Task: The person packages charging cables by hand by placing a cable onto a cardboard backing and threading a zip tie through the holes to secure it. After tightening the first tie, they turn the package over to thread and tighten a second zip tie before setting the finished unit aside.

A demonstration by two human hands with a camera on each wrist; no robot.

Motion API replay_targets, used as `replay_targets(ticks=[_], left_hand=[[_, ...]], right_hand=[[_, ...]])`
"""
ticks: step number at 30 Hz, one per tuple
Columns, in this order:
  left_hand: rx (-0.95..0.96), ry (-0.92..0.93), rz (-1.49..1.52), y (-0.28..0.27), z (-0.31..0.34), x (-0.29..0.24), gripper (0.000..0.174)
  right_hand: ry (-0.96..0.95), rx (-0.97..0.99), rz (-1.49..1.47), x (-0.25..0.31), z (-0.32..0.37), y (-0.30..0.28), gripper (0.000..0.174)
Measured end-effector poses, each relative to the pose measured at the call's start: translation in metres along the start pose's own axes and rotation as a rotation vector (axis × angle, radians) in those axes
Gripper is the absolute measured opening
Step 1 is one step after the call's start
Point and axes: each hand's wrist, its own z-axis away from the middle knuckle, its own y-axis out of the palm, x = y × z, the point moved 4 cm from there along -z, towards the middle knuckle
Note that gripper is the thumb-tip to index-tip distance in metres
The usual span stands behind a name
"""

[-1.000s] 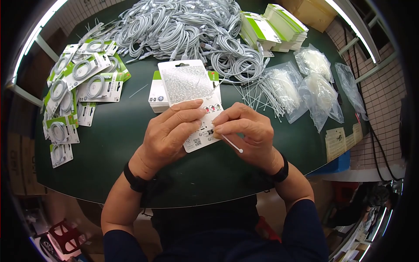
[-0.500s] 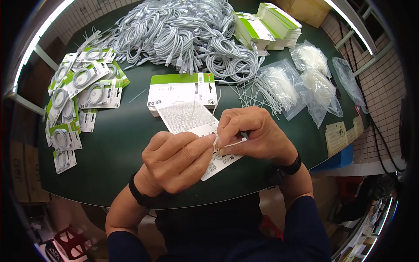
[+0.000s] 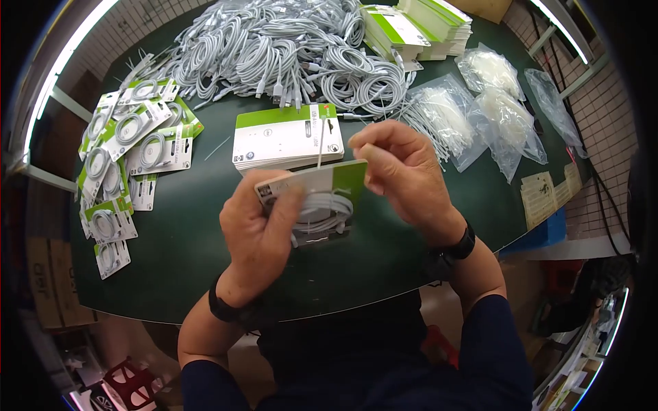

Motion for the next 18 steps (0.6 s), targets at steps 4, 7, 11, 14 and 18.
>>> replay_targets(ticks=[4, 7, 11, 14, 18], left_hand=[[-0.177, -0.207, 0.383, -0.001, -0.012, 0.032, 0.017], [-0.220, -0.319, 0.560, 0.002, -0.013, 0.045, 0.019], [-0.174, -0.338, 0.530, 0.009, -0.007, 0.053, 0.020], [-0.109, -0.313, 0.453, 0.016, -0.002, 0.054, 0.021], [-0.057, -0.307, 0.499, 0.013, -0.002, 0.053, 0.022]], right_hand=[[-0.602, -0.030, 0.545, 0.009, 0.004, 0.004, 0.010], [-0.904, 0.176, 0.976, 0.003, 0.007, 0.023, 0.019], [-1.049, 0.271, 1.301, -0.007, 0.015, 0.045, 0.033], [-1.058, 0.266, 1.357, -0.009, 0.015, 0.047, 0.038], [-1.108, 0.227, 1.322, -0.011, 0.011, 0.043, 0.037]])
